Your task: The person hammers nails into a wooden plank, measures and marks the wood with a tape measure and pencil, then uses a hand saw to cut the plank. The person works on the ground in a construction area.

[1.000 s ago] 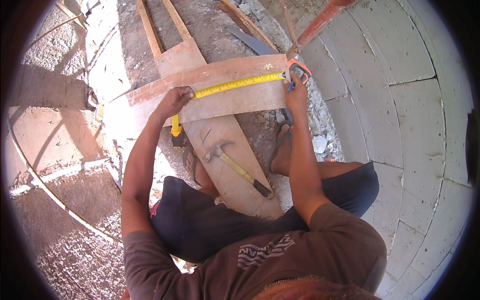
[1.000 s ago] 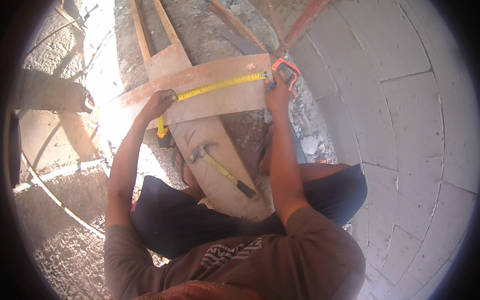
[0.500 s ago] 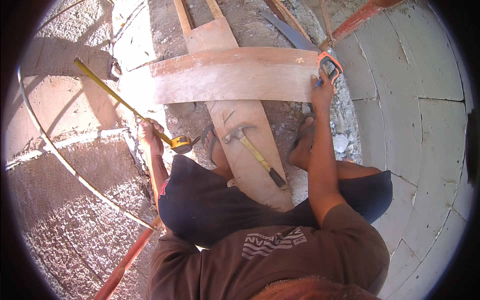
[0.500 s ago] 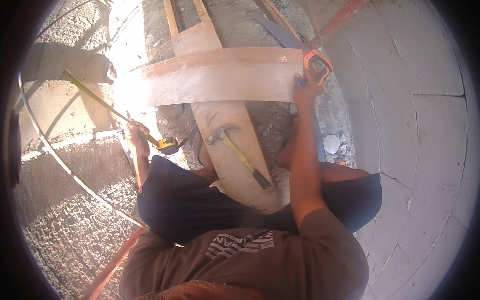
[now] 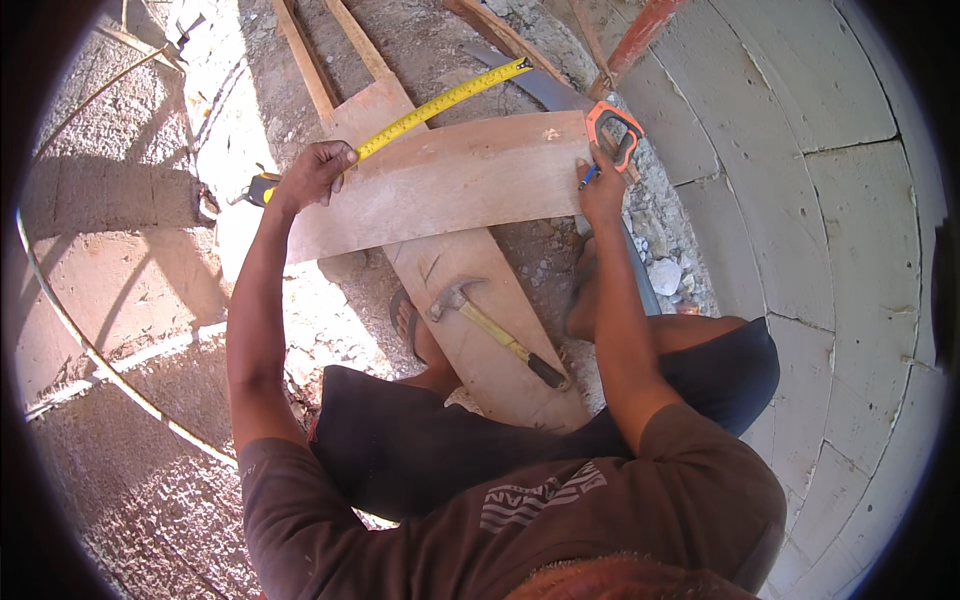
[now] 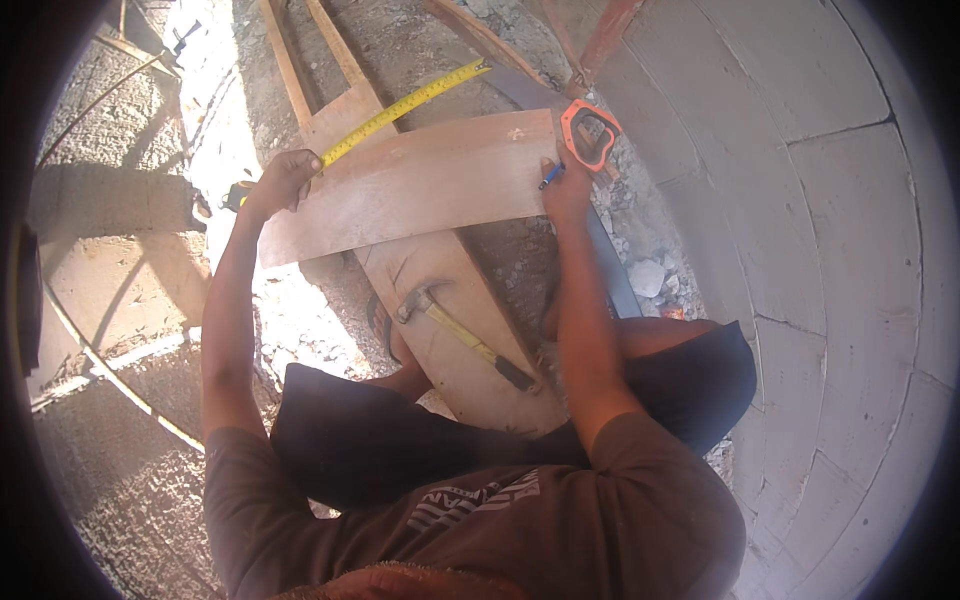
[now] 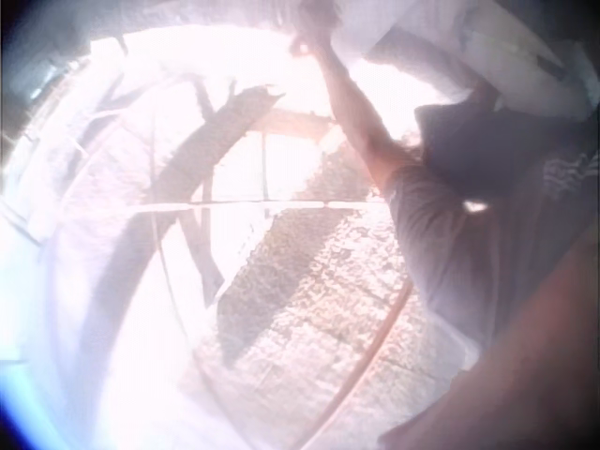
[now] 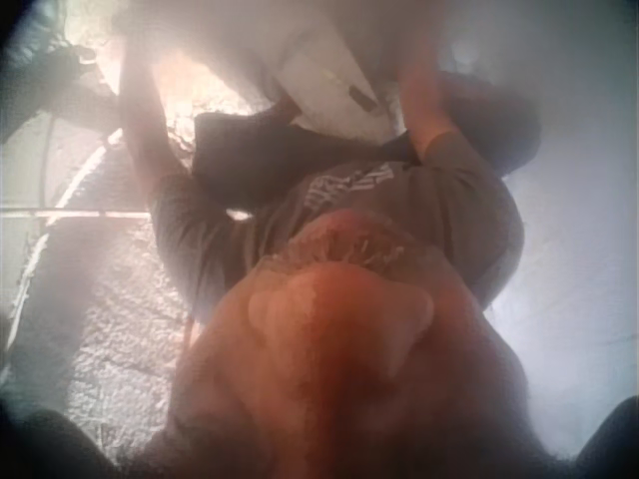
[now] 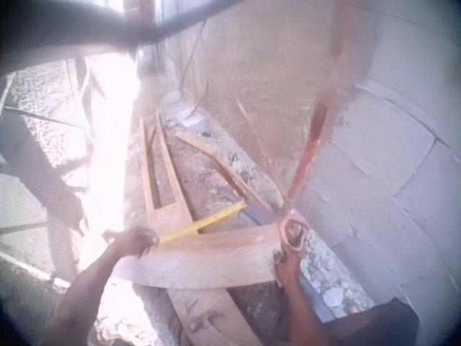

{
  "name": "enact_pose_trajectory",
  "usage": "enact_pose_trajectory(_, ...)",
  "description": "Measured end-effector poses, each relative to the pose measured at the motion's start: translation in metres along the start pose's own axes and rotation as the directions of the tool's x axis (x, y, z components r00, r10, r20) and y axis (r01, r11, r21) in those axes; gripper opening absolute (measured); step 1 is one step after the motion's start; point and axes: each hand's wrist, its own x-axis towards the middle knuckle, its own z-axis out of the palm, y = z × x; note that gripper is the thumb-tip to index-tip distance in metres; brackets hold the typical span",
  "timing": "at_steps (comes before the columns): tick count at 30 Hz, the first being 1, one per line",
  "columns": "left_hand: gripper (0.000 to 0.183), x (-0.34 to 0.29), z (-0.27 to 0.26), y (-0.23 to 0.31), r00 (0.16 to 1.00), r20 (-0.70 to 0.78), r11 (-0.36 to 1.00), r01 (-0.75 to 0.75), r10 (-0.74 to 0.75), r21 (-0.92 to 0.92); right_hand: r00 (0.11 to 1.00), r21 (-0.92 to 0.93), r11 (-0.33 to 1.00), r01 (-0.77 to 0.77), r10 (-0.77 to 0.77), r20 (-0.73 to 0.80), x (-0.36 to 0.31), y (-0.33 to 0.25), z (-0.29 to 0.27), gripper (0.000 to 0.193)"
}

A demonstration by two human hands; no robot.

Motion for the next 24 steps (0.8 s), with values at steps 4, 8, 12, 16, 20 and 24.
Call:
enact_pose_trajectory(4,0.030,0.038,0.056,-0.018,0.999,-0.042,0.996,-0.030,0.034,0.087,0.998,0.048,0.997,-0.068,0.067,0.019,-0.001,0.006,0.002,0.041)
enact_pose_trajectory(8,0.027,0.055,0.094,-0.015,0.978,0.124,0.975,-0.185,0.170,0.121,0.993,0.065,0.992,-0.107,0.103,0.057,0.000,0.002,0.001,0.042)
enact_pose_trajectory(12,0.026,0.062,0.101,-0.004,0.986,0.112,0.986,-0.134,0.123,0.102,0.993,0.061,0.992,-0.113,0.110,0.052,0.000,-0.004,-0.002,0.042)
enact_pose_trajectory(16,0.026,0.061,0.088,0.005,0.993,0.108,0.983,-0.057,0.038,0.173,0.995,0.065,0.994,-0.089,0.086,0.050,-0.002,-0.004,-0.003,0.042)
enact_pose_trajectory(20,0.027,0.066,0.074,0.010,0.998,0.062,0.965,0.006,-0.023,0.262,0.993,0.068,0.992,-0.103,0.100,0.058,-0.003,-0.004,-0.002,0.042)
enact_pose_trajectory(24,0.025,0.077,0.070,0.007,0.998,0.058,0.932,-0.023,0.002,0.361,0.988,-0.076,0.991,-0.109,0.116,0.104,-0.003,-0.012,-0.010,0.043)
